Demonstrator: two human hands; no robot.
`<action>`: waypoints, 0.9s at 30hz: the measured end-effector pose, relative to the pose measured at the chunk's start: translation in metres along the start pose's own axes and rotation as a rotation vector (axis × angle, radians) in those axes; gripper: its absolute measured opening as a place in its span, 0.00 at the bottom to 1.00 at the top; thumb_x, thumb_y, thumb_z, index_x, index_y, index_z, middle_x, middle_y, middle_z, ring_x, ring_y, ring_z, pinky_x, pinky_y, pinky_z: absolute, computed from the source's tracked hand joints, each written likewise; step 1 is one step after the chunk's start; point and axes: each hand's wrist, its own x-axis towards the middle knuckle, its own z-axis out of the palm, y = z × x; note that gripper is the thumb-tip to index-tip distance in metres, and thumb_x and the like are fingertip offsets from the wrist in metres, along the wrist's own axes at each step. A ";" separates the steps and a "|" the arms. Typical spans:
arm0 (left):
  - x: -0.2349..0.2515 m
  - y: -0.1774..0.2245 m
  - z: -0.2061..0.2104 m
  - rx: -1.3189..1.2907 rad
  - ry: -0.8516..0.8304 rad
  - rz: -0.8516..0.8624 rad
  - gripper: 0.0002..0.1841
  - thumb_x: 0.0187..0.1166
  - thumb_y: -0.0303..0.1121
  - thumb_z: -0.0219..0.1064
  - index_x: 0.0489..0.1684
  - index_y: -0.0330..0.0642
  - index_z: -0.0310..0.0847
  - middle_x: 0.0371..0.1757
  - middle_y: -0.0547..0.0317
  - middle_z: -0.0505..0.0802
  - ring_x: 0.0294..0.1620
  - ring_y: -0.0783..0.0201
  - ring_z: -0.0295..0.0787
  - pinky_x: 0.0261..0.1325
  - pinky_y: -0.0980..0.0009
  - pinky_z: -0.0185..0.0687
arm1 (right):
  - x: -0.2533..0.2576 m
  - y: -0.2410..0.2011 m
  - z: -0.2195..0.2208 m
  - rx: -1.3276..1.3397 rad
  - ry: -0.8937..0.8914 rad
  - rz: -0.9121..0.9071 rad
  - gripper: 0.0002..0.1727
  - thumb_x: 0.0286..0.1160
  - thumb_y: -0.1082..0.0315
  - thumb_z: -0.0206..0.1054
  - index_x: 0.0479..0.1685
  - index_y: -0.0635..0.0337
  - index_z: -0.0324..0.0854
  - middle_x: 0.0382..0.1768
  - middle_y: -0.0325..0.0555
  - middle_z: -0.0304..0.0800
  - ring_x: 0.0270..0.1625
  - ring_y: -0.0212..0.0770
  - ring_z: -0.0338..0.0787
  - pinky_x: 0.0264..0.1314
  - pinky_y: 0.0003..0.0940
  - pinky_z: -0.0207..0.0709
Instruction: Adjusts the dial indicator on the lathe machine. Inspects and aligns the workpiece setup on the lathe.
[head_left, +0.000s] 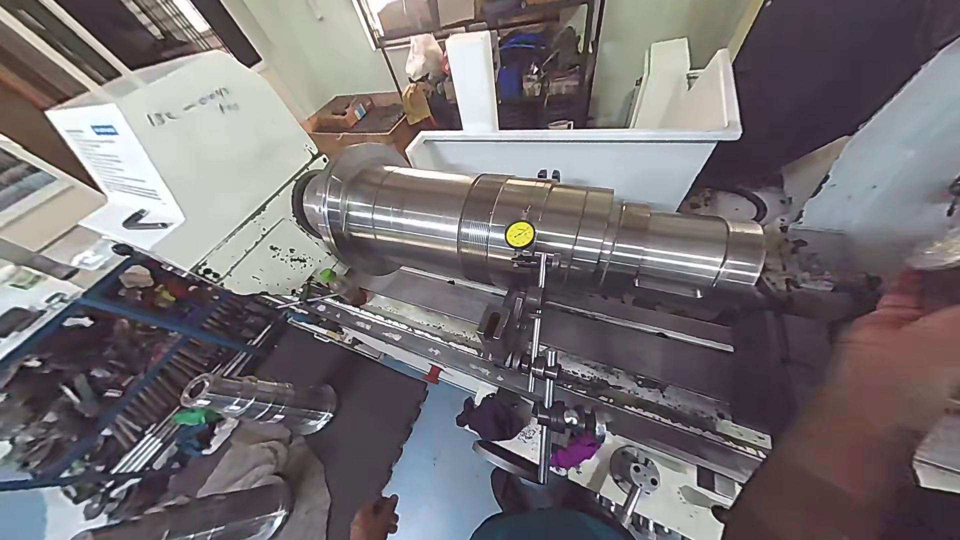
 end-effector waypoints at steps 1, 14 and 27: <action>-0.001 -0.002 -0.001 -0.024 0.007 -0.008 0.16 0.87 0.34 0.65 0.55 0.24 0.82 0.40 0.39 0.92 0.33 0.54 0.92 0.43 0.56 0.90 | -0.010 0.004 0.009 -0.030 -0.009 0.000 0.37 0.88 0.68 0.62 0.90 0.59 0.44 0.71 0.51 0.78 0.65 0.44 0.88 0.65 0.39 0.87; -0.003 0.067 0.025 -0.073 -0.038 0.161 0.16 0.88 0.34 0.64 0.53 0.24 0.82 0.36 0.43 0.94 0.33 0.56 0.93 0.44 0.58 0.91 | -0.039 0.023 0.033 -0.045 -0.134 0.164 0.58 0.70 0.74 0.78 0.92 0.40 0.35 0.64 0.51 0.78 0.49 0.48 0.92 0.50 0.47 0.92; -0.037 0.088 0.052 -0.341 0.056 0.347 0.14 0.87 0.32 0.61 0.42 0.26 0.83 0.22 0.54 0.91 0.21 0.66 0.89 0.30 0.69 0.88 | -0.038 0.024 0.030 -0.034 -0.113 0.203 0.56 0.72 0.73 0.77 0.92 0.40 0.35 0.56 0.50 0.82 0.43 0.45 0.93 0.47 0.44 0.92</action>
